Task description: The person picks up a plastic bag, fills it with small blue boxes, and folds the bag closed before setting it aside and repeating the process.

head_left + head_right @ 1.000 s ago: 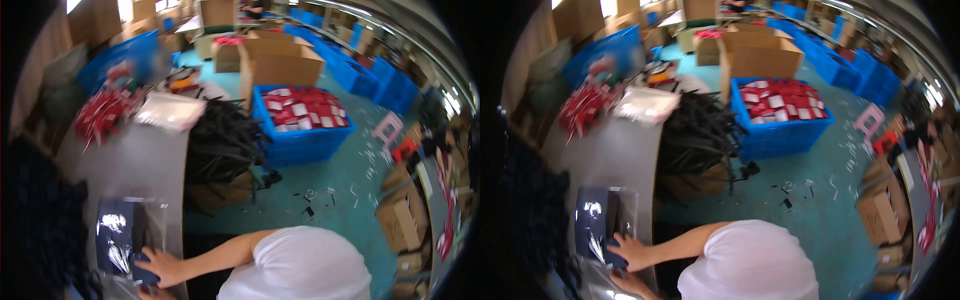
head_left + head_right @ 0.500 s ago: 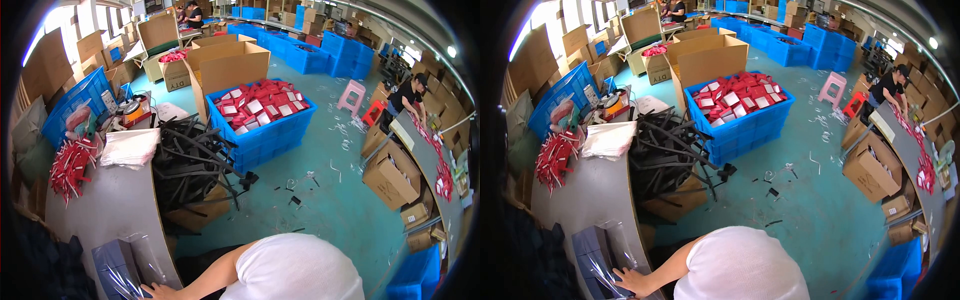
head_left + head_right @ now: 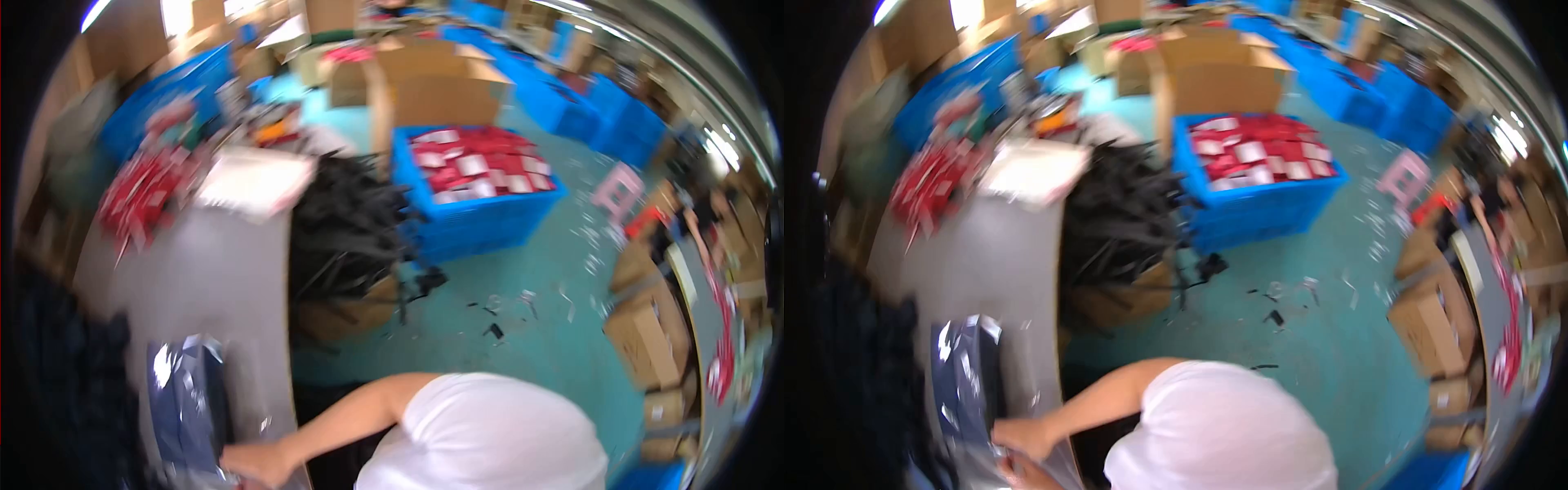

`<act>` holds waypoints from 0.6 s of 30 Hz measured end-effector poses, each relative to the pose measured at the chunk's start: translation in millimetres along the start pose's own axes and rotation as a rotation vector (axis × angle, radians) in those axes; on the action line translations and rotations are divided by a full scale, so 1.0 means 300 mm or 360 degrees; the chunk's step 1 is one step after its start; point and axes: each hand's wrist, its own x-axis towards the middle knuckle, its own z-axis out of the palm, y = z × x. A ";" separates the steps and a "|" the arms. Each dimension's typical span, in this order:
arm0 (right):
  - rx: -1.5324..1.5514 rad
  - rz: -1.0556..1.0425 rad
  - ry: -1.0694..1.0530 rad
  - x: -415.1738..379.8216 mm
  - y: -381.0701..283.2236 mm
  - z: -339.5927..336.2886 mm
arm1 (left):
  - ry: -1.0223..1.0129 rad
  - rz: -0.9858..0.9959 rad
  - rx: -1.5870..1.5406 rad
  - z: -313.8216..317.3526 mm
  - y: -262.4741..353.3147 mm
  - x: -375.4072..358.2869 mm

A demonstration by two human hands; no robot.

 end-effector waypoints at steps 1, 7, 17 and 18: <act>-0.0002 0.0017 -0.0029 0.011 -0.049 -0.101 | 0.0003 -0.0025 0.0054 -0.030 -0.101 -0.069; -0.0443 0.0336 0.0195 0.075 -0.010 -0.473 | -0.0638 0.0284 -0.0001 0.185 0.311 -0.026; -0.1041 0.0343 -0.0614 0.083 0.027 -0.277 | -0.0959 0.0515 0.0500 0.150 0.135 -0.044; -0.1113 0.0387 -0.0550 0.091 0.015 -0.256 | -0.0981 0.0476 0.0497 0.135 0.141 -0.039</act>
